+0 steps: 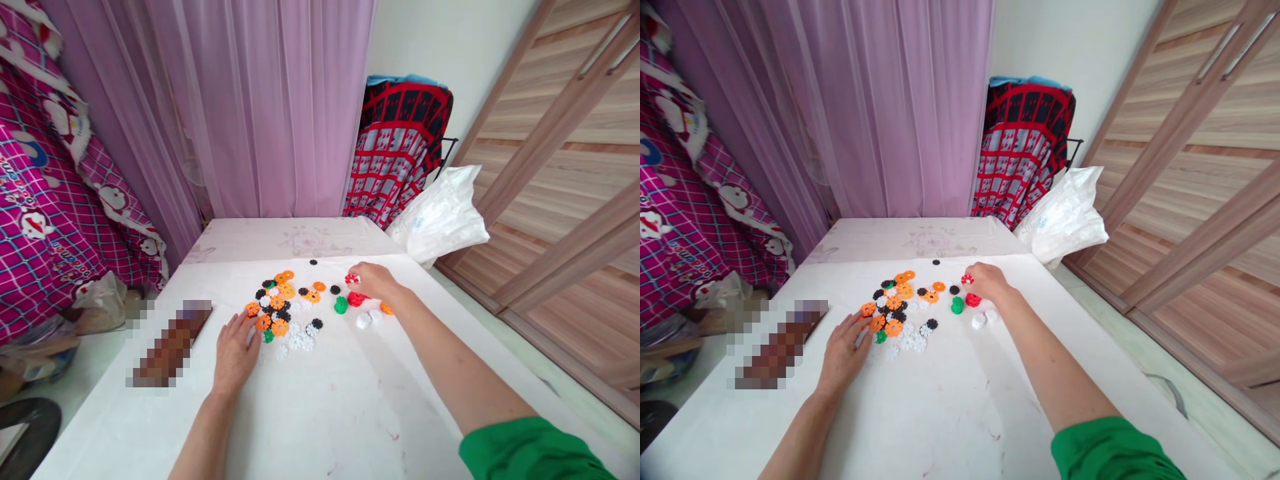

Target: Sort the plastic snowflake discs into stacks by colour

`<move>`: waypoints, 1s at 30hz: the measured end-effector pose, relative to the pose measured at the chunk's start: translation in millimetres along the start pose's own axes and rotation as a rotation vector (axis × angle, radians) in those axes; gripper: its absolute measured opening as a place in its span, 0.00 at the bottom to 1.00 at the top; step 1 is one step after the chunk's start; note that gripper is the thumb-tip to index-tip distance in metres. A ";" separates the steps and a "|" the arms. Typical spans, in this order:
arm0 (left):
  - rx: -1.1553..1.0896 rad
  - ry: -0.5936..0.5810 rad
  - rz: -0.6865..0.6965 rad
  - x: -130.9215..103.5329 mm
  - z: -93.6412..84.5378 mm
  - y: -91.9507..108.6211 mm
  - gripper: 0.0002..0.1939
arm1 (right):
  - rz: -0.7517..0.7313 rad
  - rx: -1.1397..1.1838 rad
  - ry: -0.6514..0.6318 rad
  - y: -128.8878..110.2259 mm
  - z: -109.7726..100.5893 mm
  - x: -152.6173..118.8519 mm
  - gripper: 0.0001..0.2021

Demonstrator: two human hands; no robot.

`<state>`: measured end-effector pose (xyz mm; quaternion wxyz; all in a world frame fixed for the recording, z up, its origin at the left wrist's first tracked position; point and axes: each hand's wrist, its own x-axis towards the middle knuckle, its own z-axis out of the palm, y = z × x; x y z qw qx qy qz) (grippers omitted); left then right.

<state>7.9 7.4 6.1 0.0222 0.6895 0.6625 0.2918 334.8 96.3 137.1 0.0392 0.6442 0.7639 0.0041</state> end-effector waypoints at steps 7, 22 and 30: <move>0.026 -0.022 -0.003 0.9 -0.1 -0.6 0.18 | -0.089 -0.044 -0.067 17.8 20.4 -10.9 0.14; 0.059 -0.012 0.038 0.9 3.5 -8.7 0.20 | 0.039 -0.110 -0.148 24.1 12.9 -24.2 0.16; 0.062 0.019 0.058 0.9 6.6 -10.9 0.20 | 0.087 -0.160 -0.248 16.7 22.6 -25.4 0.15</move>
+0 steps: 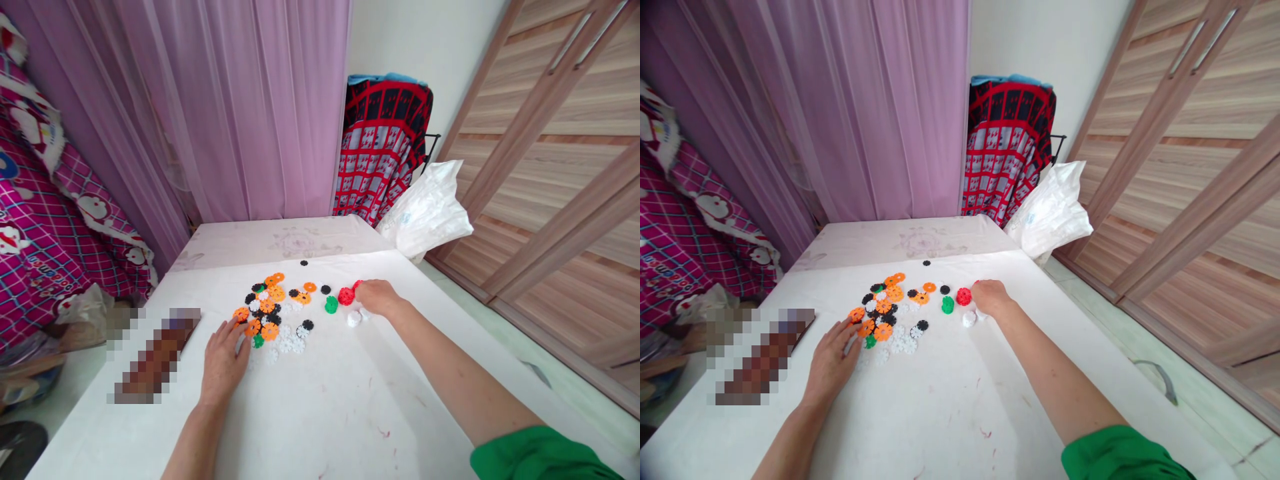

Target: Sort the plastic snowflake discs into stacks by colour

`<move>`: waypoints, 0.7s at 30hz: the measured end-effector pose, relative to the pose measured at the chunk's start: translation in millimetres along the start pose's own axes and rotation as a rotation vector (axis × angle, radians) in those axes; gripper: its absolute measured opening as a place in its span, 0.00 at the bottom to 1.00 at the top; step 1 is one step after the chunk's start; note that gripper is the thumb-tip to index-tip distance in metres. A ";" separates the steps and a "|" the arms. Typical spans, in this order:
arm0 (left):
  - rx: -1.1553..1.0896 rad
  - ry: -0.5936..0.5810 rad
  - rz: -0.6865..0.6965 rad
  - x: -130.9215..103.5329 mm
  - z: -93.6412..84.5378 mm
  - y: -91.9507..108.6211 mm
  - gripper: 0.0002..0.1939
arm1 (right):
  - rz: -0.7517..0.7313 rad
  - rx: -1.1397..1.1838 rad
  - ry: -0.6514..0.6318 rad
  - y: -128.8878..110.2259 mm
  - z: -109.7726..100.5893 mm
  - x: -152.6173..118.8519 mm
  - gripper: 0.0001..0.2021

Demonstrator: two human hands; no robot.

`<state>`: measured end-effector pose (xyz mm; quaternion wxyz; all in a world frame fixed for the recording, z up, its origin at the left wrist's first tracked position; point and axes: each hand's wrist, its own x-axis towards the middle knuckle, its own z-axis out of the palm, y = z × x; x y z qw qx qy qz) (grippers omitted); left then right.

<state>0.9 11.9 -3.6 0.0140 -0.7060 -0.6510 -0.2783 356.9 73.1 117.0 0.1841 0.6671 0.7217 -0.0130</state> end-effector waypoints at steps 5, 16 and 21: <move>-0.006 0.000 0.005 0.9 -0.2 0.0 0.20 | -0.011 -0.002 0.002 -3.5 2.3 1.3 0.15; -0.015 -0.012 -0.017 0.3 -2.5 2.2 0.20 | -0.350 -0.046 0.103 -0.5 -12.4 18.3 0.29; -0.020 -0.020 -0.020 0.3 -2.9 2.1 0.20 | -0.393 -0.154 0.066 -7.1 -6.0 33.0 0.24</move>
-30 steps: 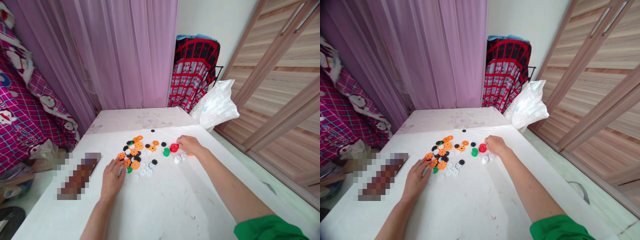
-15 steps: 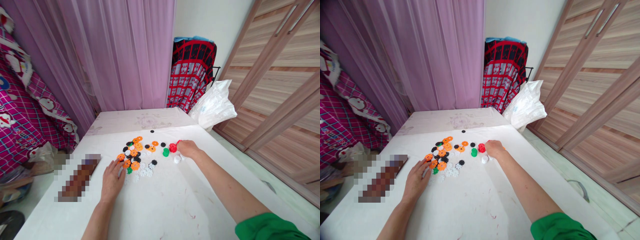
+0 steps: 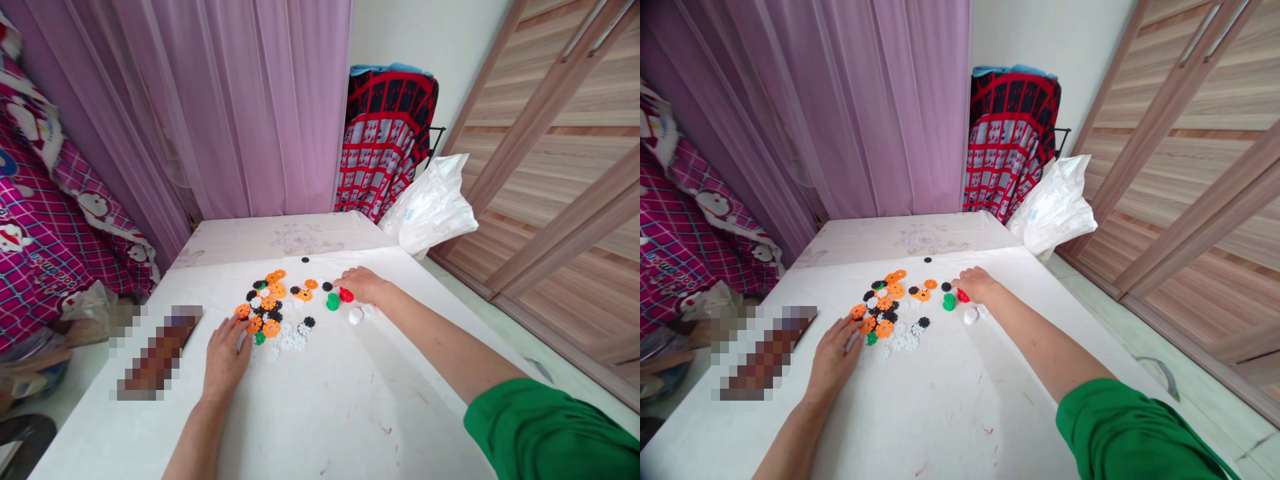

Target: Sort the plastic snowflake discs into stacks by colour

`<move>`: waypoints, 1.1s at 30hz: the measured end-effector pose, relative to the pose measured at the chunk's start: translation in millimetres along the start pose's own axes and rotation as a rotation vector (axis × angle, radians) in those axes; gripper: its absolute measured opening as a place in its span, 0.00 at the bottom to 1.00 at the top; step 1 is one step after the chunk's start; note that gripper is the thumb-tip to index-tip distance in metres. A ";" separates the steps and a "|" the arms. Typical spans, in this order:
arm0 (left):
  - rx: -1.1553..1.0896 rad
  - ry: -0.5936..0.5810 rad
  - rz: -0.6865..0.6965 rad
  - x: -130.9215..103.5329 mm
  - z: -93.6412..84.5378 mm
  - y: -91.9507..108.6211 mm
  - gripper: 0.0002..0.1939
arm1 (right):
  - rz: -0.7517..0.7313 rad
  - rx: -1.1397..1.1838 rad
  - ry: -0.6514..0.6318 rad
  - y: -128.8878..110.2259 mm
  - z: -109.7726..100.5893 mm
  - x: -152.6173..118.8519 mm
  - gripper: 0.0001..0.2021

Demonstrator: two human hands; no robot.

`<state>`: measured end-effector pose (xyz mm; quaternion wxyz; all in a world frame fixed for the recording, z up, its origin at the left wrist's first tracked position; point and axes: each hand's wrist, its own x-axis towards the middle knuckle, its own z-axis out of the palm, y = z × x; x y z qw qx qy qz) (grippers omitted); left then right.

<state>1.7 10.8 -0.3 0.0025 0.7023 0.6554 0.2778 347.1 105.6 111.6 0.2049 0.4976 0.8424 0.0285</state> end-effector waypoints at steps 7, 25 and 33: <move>-0.014 -0.005 -0.004 0.1 -1.2 1.3 0.20 | -0.049 -0.006 0.024 -0.7 13.3 4.4 0.18; 0.004 -0.059 -0.014 1.4 -6.4 9.6 0.18 | -0.019 0.392 0.323 -53.6 -2.7 -48.7 0.14; 0.030 -0.090 0.114 -15.3 -9.2 18.0 0.20 | -0.054 0.617 0.461 -148.2 43.5 -47.3 0.10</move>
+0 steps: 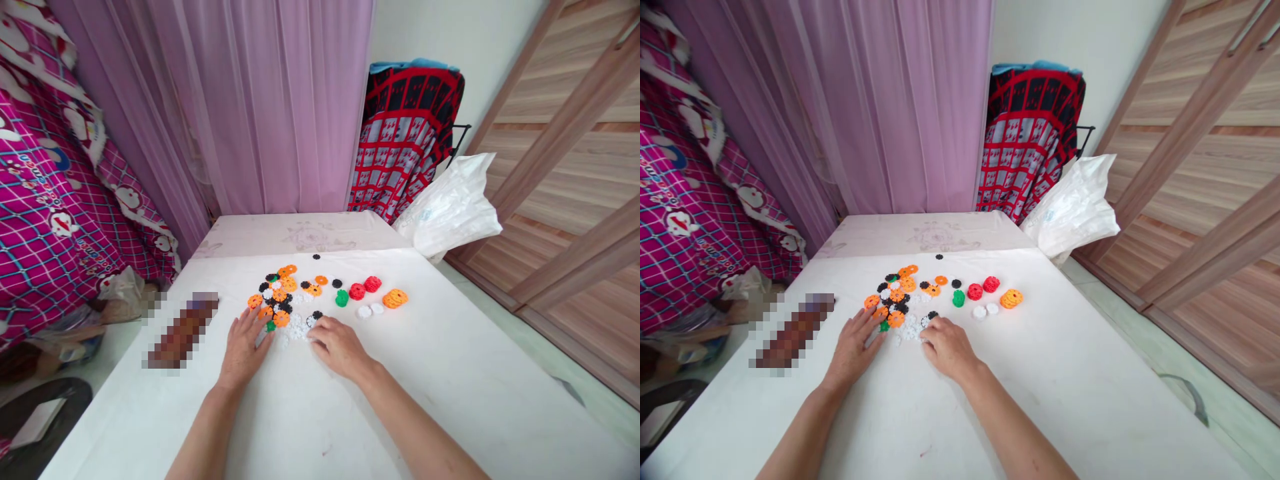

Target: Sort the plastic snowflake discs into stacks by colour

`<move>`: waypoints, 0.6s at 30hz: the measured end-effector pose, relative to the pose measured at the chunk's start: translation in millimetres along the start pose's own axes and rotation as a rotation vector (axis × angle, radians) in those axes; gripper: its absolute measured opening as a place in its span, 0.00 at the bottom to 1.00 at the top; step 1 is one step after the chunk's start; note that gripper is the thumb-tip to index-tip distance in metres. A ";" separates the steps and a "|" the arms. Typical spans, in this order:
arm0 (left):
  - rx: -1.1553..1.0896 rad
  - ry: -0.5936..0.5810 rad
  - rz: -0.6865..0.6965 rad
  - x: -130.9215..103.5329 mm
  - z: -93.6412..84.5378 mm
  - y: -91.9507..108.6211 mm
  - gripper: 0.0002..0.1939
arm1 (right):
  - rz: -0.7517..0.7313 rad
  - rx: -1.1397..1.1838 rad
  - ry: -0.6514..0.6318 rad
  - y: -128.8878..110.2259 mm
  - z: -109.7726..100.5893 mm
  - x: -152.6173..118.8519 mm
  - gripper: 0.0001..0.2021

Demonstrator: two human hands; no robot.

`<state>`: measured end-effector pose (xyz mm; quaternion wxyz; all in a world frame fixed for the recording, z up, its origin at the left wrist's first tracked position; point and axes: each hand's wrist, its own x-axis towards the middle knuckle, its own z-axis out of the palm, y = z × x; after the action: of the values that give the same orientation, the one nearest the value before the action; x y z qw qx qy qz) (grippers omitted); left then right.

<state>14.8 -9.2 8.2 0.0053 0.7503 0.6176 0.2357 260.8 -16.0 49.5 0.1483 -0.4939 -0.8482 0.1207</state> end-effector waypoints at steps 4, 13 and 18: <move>0.047 -0.098 0.154 -19.2 4.7 20.4 0.26 | -0.031 -0.016 0.105 -1.6 17.3 3.6 0.11; 0.143 -0.151 0.274 -23.4 13.8 47.0 0.28 | 0.211 -0.093 0.250 11.0 23.5 4.5 0.15; 0.177 -0.086 0.178 -12.8 19.9 53.3 0.30 | 0.256 -0.178 0.186 10.3 22.4 12.0 0.22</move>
<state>69.6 -28.1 2.0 -0.0555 0.8092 0.5661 0.1474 255.2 -1.8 26.7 0.1652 -0.6182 -0.7683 0.0169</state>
